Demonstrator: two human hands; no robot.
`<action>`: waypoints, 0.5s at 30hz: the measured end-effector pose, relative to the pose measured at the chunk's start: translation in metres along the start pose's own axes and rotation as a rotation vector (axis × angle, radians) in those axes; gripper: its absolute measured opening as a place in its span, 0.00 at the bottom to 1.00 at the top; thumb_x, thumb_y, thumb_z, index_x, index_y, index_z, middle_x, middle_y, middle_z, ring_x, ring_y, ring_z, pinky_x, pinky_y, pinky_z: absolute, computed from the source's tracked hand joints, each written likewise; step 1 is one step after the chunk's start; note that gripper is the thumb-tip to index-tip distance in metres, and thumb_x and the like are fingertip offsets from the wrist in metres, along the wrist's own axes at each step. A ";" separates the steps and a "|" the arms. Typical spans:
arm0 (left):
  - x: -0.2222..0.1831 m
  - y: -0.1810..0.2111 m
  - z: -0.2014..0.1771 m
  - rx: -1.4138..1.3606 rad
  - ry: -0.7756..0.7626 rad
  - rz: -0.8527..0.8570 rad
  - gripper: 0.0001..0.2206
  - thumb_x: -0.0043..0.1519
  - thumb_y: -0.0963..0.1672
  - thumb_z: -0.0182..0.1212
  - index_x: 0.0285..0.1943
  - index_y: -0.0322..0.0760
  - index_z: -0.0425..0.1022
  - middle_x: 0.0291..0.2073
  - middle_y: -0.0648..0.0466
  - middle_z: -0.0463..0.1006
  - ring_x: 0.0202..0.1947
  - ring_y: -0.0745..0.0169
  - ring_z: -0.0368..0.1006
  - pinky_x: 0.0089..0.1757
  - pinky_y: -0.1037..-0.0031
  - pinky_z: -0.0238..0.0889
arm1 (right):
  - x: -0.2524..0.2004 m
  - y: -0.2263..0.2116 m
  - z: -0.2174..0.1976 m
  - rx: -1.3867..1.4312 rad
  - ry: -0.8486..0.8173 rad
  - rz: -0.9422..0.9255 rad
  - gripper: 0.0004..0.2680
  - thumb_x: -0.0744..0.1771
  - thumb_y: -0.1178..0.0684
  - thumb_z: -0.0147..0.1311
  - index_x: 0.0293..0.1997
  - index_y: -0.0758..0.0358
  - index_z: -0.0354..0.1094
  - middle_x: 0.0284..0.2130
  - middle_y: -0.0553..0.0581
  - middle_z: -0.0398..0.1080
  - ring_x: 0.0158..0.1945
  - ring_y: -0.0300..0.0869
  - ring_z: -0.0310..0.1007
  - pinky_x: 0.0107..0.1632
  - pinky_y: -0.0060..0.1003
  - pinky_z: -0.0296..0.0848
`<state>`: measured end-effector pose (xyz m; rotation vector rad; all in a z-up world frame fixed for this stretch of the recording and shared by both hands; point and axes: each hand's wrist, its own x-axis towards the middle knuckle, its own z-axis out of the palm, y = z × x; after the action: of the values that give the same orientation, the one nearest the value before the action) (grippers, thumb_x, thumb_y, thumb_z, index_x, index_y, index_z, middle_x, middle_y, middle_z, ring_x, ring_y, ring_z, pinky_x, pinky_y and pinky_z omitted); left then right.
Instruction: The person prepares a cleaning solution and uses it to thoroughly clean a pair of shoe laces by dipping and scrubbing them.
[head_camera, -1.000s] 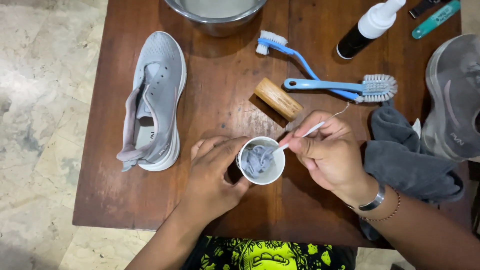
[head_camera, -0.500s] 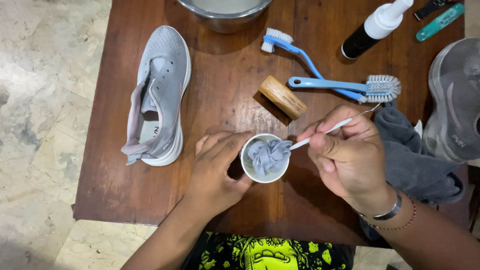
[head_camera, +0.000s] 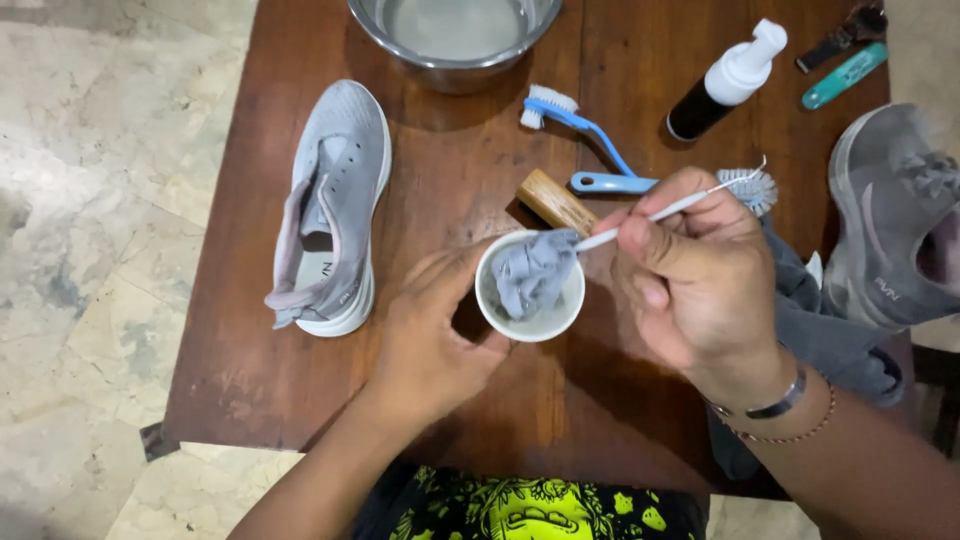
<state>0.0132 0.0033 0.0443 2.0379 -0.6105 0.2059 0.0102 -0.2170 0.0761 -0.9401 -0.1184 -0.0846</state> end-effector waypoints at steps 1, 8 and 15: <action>0.006 0.002 -0.003 0.002 0.007 0.010 0.29 0.48 0.40 0.69 0.63 0.43 0.73 0.57 0.55 0.81 0.56 0.53 0.77 0.58 0.66 0.65 | 0.005 0.000 0.002 -0.002 -0.008 -0.009 0.03 0.67 0.67 0.55 0.40 0.67 0.71 0.37 0.71 0.77 0.17 0.35 0.63 0.20 0.25 0.62; 0.038 -0.001 -0.002 -0.104 0.112 -0.128 0.29 0.48 0.43 0.75 0.61 0.42 0.74 0.47 0.54 0.81 0.48 0.58 0.77 0.49 0.71 0.67 | 0.044 -0.001 0.007 0.008 0.075 0.028 0.04 0.68 0.67 0.55 0.37 0.64 0.71 0.36 0.71 0.77 0.16 0.35 0.60 0.18 0.22 0.56; 0.049 -0.011 0.003 -0.161 0.153 -0.194 0.27 0.48 0.43 0.75 0.59 0.43 0.74 0.45 0.55 0.80 0.48 0.59 0.75 0.50 0.72 0.65 | 0.073 0.004 0.009 -0.075 0.213 0.094 0.06 0.66 0.63 0.61 0.32 0.59 0.68 0.34 0.67 0.78 0.13 0.33 0.57 0.16 0.23 0.51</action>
<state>0.0606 -0.0111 0.0530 1.8909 -0.3213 0.1892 0.0823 -0.2089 0.0878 -1.0044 0.1265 -0.1024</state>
